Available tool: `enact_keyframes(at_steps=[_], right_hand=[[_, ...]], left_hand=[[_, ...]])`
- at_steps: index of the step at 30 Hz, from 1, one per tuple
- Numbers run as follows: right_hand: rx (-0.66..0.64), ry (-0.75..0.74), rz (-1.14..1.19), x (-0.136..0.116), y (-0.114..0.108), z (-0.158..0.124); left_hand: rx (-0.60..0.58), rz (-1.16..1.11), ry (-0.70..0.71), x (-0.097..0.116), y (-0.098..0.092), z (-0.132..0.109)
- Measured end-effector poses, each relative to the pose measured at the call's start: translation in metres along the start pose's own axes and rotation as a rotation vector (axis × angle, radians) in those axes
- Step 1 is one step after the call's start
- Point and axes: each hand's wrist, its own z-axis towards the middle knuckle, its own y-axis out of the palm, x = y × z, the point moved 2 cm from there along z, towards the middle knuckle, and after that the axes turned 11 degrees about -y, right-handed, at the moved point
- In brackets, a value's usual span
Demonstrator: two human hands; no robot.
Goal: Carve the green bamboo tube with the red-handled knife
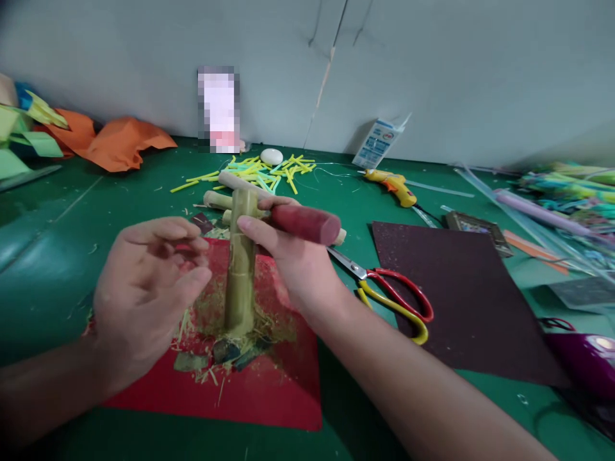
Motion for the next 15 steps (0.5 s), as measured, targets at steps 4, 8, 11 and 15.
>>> enact_keyframes(at_steps=[4, 8, 11, 15], right_hand=[[0.208, -0.011, 0.011, -0.004, 0.005, -0.011], [0.228, -0.021, -0.034, -0.01, 0.009, -0.017], [0.356, -0.058, -0.034, -0.009, 0.0, -0.012], [0.574, -0.291, -0.097, -0.012, -0.021, 0.001]], left_hand=[[-0.134, -0.061, -0.259, 0.003, 0.014, -0.008], [-0.204, -0.076, -0.353, 0.0, 0.015, -0.003], [-0.223, -0.049, -0.305, -0.002, 0.006, 0.005], [-0.298, 0.169, -0.301, -0.006, -0.002, 0.017]])
